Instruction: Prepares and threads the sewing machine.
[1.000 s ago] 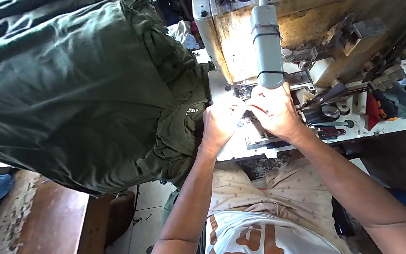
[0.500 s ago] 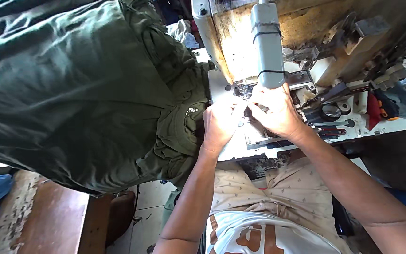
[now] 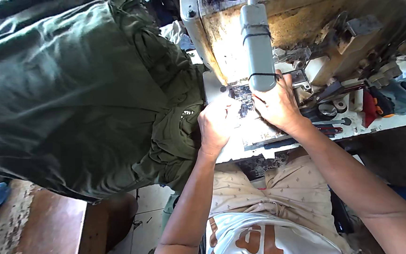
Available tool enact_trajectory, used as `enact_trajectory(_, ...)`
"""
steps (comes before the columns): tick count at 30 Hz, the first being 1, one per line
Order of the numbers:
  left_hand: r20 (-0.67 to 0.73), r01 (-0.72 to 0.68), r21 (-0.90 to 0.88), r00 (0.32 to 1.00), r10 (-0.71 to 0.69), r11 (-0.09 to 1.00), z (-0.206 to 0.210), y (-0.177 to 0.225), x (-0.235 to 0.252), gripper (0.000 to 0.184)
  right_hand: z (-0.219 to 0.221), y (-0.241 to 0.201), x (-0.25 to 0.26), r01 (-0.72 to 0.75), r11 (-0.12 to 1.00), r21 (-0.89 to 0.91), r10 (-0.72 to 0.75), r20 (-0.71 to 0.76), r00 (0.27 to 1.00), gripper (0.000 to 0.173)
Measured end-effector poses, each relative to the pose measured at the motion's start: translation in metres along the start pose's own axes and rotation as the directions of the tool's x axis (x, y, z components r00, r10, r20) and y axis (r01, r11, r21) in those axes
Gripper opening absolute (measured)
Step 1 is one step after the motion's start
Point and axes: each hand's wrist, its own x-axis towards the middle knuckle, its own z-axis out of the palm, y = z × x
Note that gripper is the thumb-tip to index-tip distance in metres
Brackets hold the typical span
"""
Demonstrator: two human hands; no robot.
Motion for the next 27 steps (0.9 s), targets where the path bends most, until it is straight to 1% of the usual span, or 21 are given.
enact_trajectory(3, -0.011, -0.003, -0.007, 1.0, 0.003, 1.0, 0.0027, -0.0044, 0.0032, 0.011, 0.0, -0.0012, 0.0018, -0.013, 0.999, -0.041, 0.015, 0.051, 0.999, 0.025)
enact_trajectory(7, -0.005, -0.005, -0.011, 1.0, 0.005, 1.0, 0.0041, -0.0066, 0.0049, 0.01, -0.0006, -0.0019, 0.0046, -0.038, 0.997, -0.061, 0.042, 0.072, 0.997, 0.022)
enact_trajectory(18, 0.027, -0.019, 0.004, 0.999, 0.019, 1.0, 0.0002, -0.0039, -0.0008, 0.01, -0.0018, -0.0007, 0.0055, -0.048, 0.998, -0.036, 0.051, 0.078, 0.996, 0.02)
enact_trajectory(22, -0.002, -0.019, -0.021, 1.0, 0.019, 1.0, 0.0039, -0.0079, 0.0038, 0.011, -0.0015, -0.0006, 0.006, -0.047, 0.998, -0.038, 0.05, 0.088, 0.995, 0.021)
enact_trajectory(27, -0.003, -0.018, -0.01, 1.0, 0.018, 1.0, 0.0045, -0.0088, 0.0046, 0.011, -0.0009, -0.0007, 0.0069, -0.052, 0.998, -0.042, 0.055, 0.092, 0.994, 0.021)
